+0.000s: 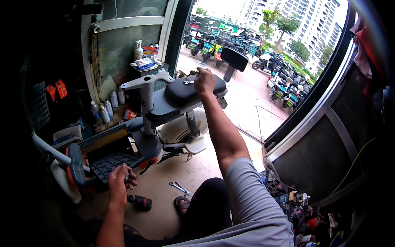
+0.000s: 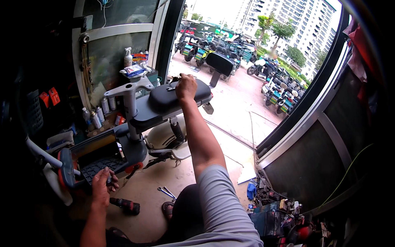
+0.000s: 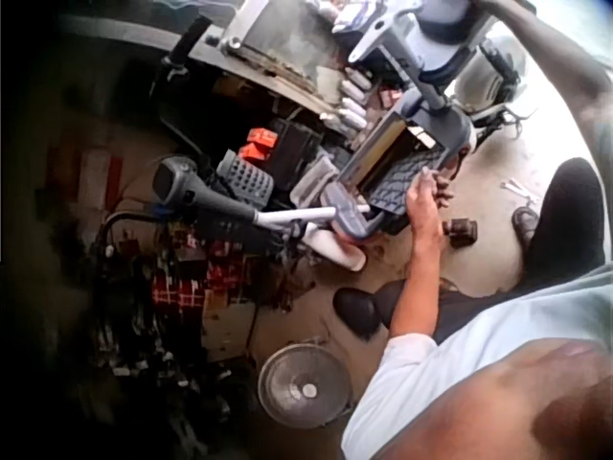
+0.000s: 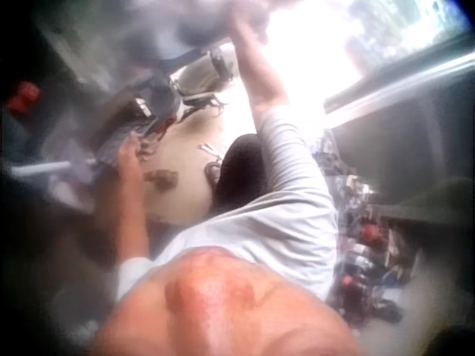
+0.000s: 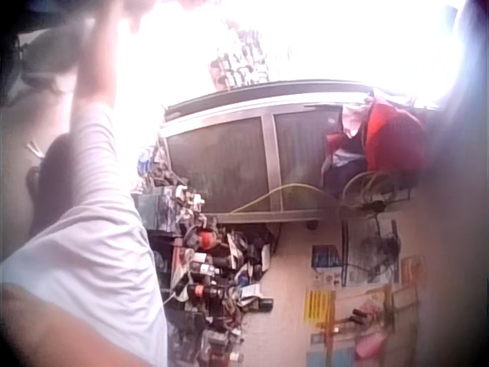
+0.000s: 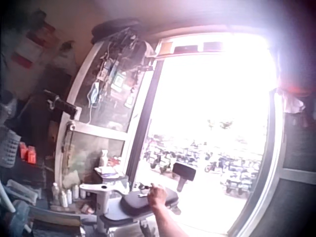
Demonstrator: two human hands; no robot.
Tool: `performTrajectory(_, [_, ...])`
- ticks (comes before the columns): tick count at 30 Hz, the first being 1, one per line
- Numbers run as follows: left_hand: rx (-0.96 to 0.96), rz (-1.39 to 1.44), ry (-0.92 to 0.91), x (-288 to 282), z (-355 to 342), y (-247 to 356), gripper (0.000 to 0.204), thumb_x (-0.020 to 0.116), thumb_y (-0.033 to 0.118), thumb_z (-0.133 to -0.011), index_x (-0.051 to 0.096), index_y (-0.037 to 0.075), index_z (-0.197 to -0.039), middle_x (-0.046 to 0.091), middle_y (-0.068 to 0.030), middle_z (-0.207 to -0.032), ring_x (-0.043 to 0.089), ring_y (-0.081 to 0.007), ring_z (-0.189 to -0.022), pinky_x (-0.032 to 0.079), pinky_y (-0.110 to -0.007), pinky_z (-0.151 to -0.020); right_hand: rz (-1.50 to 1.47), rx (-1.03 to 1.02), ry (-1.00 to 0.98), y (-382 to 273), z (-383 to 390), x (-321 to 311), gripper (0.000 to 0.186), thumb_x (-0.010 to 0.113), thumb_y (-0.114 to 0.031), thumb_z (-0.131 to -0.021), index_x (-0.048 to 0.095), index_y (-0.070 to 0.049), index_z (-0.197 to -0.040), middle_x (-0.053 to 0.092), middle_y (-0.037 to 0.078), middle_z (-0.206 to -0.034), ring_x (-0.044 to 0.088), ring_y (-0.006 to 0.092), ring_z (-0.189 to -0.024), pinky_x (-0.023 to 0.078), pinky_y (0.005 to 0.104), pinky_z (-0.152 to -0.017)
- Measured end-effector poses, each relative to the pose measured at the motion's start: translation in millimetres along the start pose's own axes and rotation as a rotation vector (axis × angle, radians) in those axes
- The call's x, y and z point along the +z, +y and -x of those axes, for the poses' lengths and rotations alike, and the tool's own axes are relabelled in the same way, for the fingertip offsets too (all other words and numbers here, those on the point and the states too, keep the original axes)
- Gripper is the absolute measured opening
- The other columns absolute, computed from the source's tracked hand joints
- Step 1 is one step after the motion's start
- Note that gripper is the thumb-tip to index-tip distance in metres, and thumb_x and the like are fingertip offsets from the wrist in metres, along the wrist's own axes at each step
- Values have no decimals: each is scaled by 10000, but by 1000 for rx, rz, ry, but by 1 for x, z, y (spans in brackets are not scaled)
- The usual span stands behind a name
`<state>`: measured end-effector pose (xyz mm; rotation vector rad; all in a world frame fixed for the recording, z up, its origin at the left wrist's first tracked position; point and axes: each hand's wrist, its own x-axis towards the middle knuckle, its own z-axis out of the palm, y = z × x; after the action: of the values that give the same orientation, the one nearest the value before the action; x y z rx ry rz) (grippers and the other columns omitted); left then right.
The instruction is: The person removes a seat from a scooter, handles the seat base, and uses a power drill to remove fasteners from the internal frame.
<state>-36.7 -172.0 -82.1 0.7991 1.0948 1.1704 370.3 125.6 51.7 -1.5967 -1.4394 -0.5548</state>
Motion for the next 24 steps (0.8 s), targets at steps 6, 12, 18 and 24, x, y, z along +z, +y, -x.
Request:
performTrajectory(6, [12, 14, -14, 4, 2, 2, 330, 608, 407, -1079, 630, 97, -969, 695, -48, -787, 667, -130, -598, 456, -224, -509, -961, 621, 244, -8, -27, -37, 237, 556, -121, -1045, 743, 0, -1126, 695, 103, -755, 682, 230, -723, 543, 346, -680])
performTrajectory(12, [14, 146, -18, -3, 0, 1, 331, 605, 414, -1076, 604, 113, -938, 689, -60, -800, 666, -161, -616, 467, -254, -517, -1832, 868, -129, -35, 49, -85, 279, 491, -29, -1058, 532, 59, -1320, 608, 157, -1027, 620, 208, -821, 574, 332, -713])
performTrajectory(18, [-70, 276, -42, -5, 1, -3, 289, 629, 371, -1067, 600, 121, -926, 638, -40, -773, 616, -152, -613, 421, -255, -509, -1527, 755, -766, -128, 147, -148, 413, 731, -160, -1009, 637, -4, -1380, 670, 35, -975, 620, 100, -787, 541, 245, -714])
performTrajectory(24, [46, 131, -54, 21, 12, 14, 143, 616, 211, -1028, 664, 81, -1062, 633, -7, -786, 548, -91, -590, 379, -234, -500, -1362, 349, -1456, -151, 242, -139, 255, 692, -125, -1023, 738, -63, -1266, 731, 6, -992, 594, 57, -796, 495, 229, -712])
